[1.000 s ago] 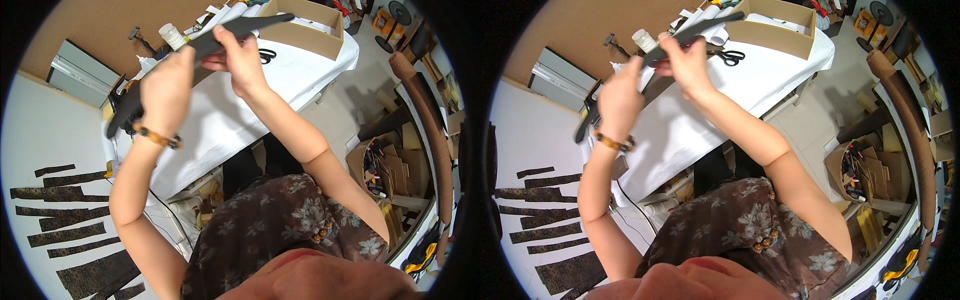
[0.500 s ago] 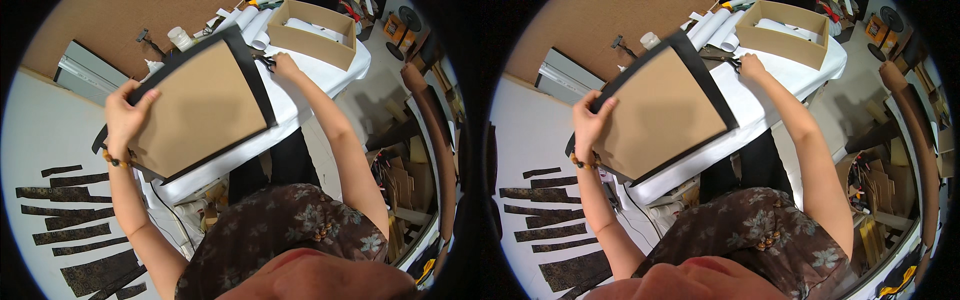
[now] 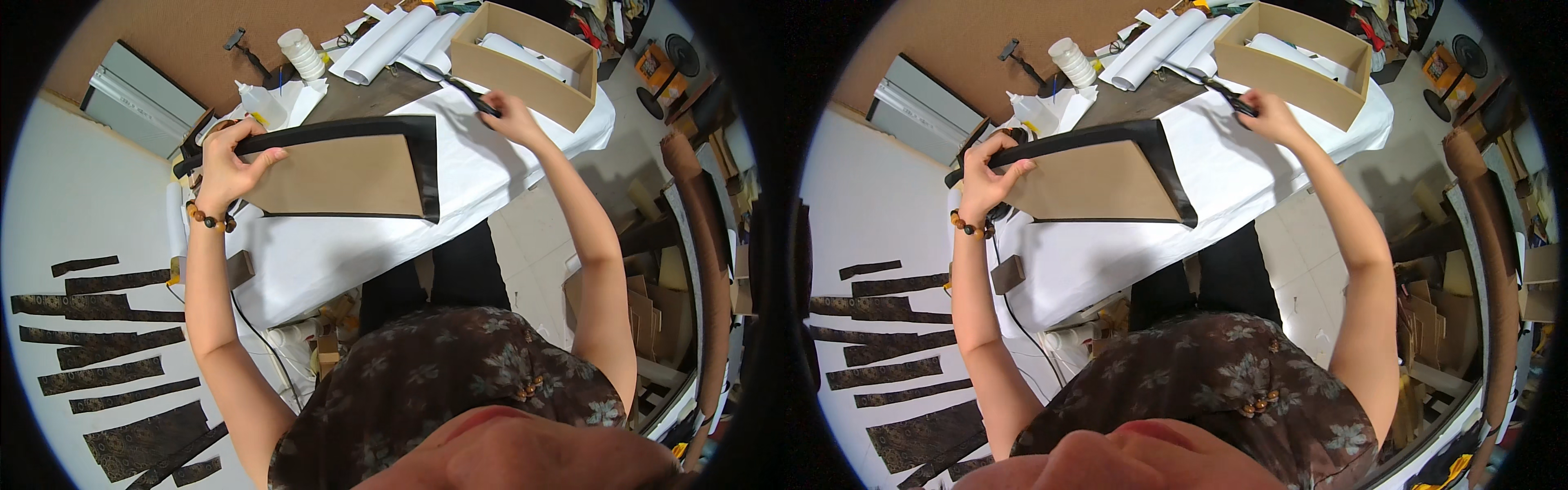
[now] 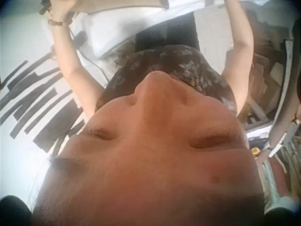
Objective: The person uses shears to cut a black strip along the edges of a rectangular board, then folds the board and trims the strip further. The person handles the board and strip throughout, making precise cuts and adjustments.
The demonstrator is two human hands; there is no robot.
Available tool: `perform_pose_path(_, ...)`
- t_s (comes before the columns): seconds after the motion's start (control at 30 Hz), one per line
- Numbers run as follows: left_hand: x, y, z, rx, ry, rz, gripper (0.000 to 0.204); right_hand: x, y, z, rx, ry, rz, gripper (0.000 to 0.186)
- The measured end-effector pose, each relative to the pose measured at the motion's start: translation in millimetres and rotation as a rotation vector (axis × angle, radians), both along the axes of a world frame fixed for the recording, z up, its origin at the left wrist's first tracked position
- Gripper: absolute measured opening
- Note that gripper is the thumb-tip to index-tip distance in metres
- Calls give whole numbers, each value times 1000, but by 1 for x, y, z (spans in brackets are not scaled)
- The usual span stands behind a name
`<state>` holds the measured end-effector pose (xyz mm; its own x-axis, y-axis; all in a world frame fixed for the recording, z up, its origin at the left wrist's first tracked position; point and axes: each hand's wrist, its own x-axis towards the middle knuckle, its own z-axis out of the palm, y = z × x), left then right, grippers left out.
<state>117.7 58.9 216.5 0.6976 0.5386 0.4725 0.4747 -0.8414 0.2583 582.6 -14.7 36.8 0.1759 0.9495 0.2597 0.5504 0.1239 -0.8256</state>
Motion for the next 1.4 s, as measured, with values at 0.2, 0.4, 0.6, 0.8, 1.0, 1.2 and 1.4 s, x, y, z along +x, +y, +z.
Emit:
perform_pose_path(0.2, -18, 3, -9, 26, 30, -32, 33, 5, -150, 92, -160, 310, 114, 51)
perform_pose_path(0.4, 27, -37, -9, 235, -73, -158, 26, 2, -229, 131, -227, 491, 327, 65)
perform_pose_path(0.6, 67, -62, -32, 217, -289, -97, 20, -13, -224, 148, -314, 474, 370, 61)
perform_pose_path(0.8, 64, -69, -42, 215, -359, -67, 18, -29, -222, 155, -317, 424, 345, 57)
perform_pose_path(1.0, 59, -75, -42, 181, -335, -53, 15, -29, -222, 160, -327, 405, 335, 54)
perform_pose_path(1.2, 61, -75, -42, 198, -335, -54, 15, -25, -223, 163, -332, 372, 340, 54)
perform_pose_path(1.4, 67, -70, -45, 273, -388, -92, 22, -27, -213, 165, -324, 382, 373, 55)
